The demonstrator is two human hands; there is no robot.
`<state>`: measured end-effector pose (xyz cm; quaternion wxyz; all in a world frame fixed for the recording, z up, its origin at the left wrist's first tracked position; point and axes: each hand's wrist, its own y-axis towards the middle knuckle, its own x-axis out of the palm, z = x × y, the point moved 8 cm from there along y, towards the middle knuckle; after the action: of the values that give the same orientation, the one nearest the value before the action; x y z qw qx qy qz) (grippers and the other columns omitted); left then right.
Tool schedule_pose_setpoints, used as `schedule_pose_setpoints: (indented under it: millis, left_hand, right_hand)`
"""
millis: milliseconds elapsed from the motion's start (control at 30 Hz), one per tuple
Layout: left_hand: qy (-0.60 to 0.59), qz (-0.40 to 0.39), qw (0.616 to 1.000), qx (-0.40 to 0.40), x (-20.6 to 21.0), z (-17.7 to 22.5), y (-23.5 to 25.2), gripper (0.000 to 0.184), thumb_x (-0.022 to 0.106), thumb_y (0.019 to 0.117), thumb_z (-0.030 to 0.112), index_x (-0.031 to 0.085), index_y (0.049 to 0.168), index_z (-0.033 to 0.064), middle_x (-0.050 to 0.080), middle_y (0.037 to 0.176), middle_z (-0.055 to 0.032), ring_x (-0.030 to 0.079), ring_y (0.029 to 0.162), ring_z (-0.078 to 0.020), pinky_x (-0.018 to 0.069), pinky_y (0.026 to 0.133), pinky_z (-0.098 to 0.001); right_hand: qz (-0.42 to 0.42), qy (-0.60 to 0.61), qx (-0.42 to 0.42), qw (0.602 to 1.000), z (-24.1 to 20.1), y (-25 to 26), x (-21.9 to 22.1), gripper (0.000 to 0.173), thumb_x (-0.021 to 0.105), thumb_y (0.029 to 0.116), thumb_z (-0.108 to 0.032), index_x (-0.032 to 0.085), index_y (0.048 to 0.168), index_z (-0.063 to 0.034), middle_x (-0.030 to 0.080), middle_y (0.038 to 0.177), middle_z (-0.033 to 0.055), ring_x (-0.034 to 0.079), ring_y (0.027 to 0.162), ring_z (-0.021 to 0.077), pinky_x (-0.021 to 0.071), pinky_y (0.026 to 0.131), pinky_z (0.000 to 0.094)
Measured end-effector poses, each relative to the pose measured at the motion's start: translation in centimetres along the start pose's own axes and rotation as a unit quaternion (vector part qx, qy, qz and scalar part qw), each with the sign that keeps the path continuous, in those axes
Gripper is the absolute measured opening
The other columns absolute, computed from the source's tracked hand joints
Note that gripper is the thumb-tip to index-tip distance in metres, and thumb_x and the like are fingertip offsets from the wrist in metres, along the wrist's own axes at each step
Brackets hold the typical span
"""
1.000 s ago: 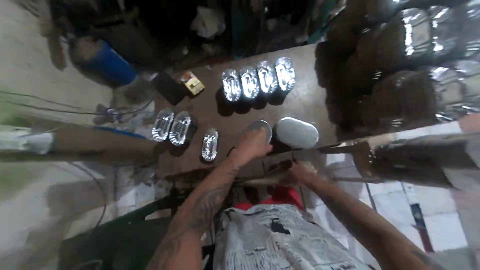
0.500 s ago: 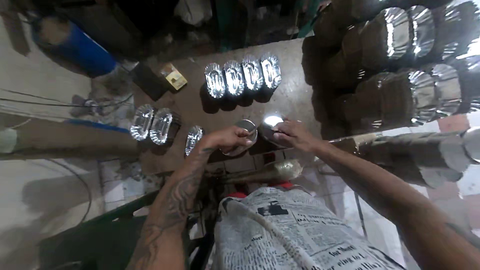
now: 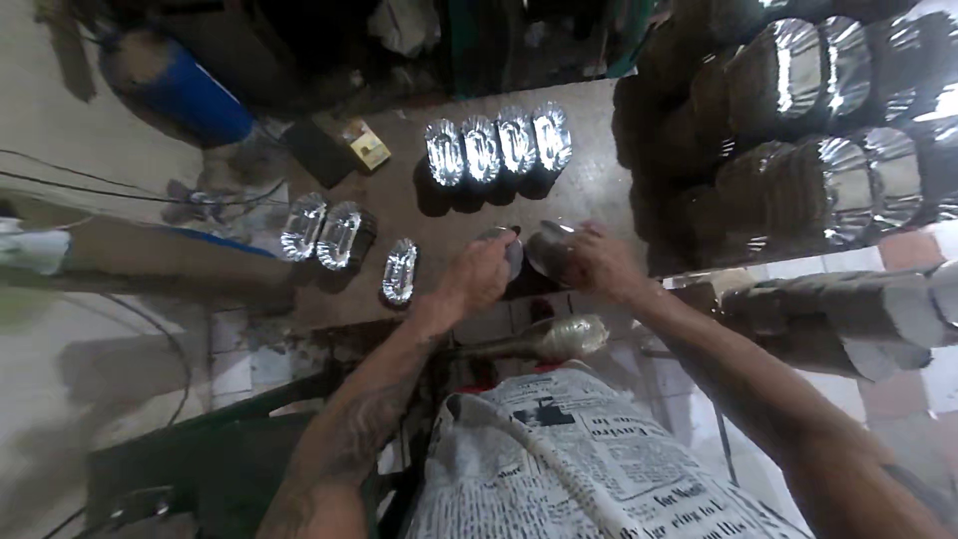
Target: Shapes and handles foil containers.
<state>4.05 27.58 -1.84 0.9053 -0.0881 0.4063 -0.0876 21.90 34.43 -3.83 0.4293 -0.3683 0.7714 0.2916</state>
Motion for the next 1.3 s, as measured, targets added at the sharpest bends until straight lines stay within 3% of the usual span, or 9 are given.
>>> schedule_pose_setpoints:
  millis: [100,200,400,500,600,867,1033,1133,1300]
  left_hand:
    - [-0.415,0.182,0.891,-0.027,-1.7,-0.7,-5.4,0.037,0.043,0.0906,0.002,0.06,0.123,0.0025,0.07,0.1,-0.0021,0.068,0.086,-0.0051,0.0588,0.077,-0.0257]
    - [-0.594,0.198,0.764,-0.156,3.2,-3.8,-8.0,0.03,0.046,0.0893,0.009,0.058,0.117,0.0131,0.068,0.095,0.001,0.068,0.082,-0.0092,0.06,0.068,-0.0336]
    - [-0.763,0.219,0.593,-0.133,8.5,-5.7,-11.1,0.021,0.048,0.0817,0.012,0.065,0.077,0.0217,0.071,0.073,0.0039,0.068,0.066,-0.0061,0.0582,0.059,-0.0272]
    - [-0.669,0.156,0.71,-0.153,12.8,-7.8,-9.5,0.025,0.042,0.0858,0.005,0.064,0.096,0.012,0.069,0.079,0.0023,0.065,0.069,-0.0037,0.0563,0.063,-0.0224]
    - [-0.324,-0.142,0.906,-0.234,19.0,-9.8,-5.8,0.035,0.046,0.1086,0.012,0.056,0.137,-0.0038,0.062,0.13,-0.0221,0.061,0.119,-0.0281,0.0472,0.105,-0.0445]
    - [-0.143,-0.313,0.885,-0.313,22.3,-11.1,-4.0,0.046,0.043,0.1092,0.029,0.057,0.138,-0.0046,0.055,0.144,-0.0259,0.051,0.135,-0.0383,0.0384,0.112,-0.0576]
    - [-0.216,-0.097,0.916,-0.323,11.1,-12.0,-12.5,0.057,0.038,0.1106,0.046,0.064,0.13,-0.0007,0.063,0.131,-0.0262,0.058,0.127,-0.04,0.041,0.109,-0.061]
    - [-0.322,0.169,0.909,-0.203,3.2,-11.4,-21.6,0.042,0.042,0.108,0.032,0.063,0.132,0.0037,0.068,0.12,-0.0095,0.065,0.105,-0.014,0.0539,0.095,-0.0382]
    - [-0.402,0.536,0.703,-0.237,-8.8,-14.8,-35.6,0.043,0.034,0.1116,0.036,0.052,0.141,0.0101,0.065,0.124,-0.0006,0.062,0.108,-0.0038,0.0548,0.094,-0.0276]
  right_hand:
    - [0.148,0.284,0.099,0.942,-3.4,0.1,-3.0,0.031,0.047,0.1002,-0.002,0.063,0.126,0.0062,0.069,0.117,0.0136,0.065,0.109,0.0214,0.053,0.097,0.039]
    - [0.129,0.611,0.298,0.722,-6.7,-0.3,3.8,0.026,0.041,0.1062,-0.019,0.062,0.12,-0.0128,0.069,0.092,-0.0029,0.067,0.078,0.007,0.0601,0.069,0.0302]
    - [-0.148,0.697,0.236,0.661,-11.1,-0.8,7.4,0.021,0.058,0.0919,-0.004,0.068,0.109,-0.011,0.073,0.087,0.0,0.068,0.074,0.0076,0.0593,0.07,0.0286]
    - [-0.151,0.592,0.211,0.763,-8.7,-2.5,8.6,0.017,0.057,0.0951,-0.001,0.068,0.108,-0.0037,0.073,0.09,0.001,0.068,0.079,0.0063,0.0587,0.076,0.0268]
    - [-0.27,0.302,0.084,0.911,-4.7,-8.7,10.7,0.027,0.056,0.0965,-0.003,0.068,0.119,0.0076,0.069,0.119,0.0215,0.066,0.114,0.0293,0.051,0.104,0.0462]
    - [-0.489,0.115,0.185,0.845,1.2,-21.7,15.6,0.038,0.056,0.1045,-0.027,0.065,0.127,0.0025,0.064,0.129,0.0261,0.061,0.123,0.0426,0.0463,0.107,0.0583]
    - [-0.496,0.155,0.145,0.842,-1.7,-19.3,14.4,0.045,0.059,0.1026,-0.018,0.056,0.142,0.003,0.054,0.145,0.0279,0.053,0.135,0.0417,0.0395,0.116,0.0538]
    - [-0.513,0.156,0.071,0.841,-3.5,-17.6,15.1,0.037,0.059,0.1012,-0.013,0.063,0.135,0.0023,0.061,0.137,0.0263,0.058,0.129,0.0393,0.0429,0.114,0.0516]
    - [-0.505,0.173,0.064,0.843,-7.8,-12.9,16.6,0.031,0.064,0.0977,-0.011,0.066,0.124,0.0061,0.069,0.12,0.0244,0.067,0.111,0.0341,0.0519,0.103,0.0496]
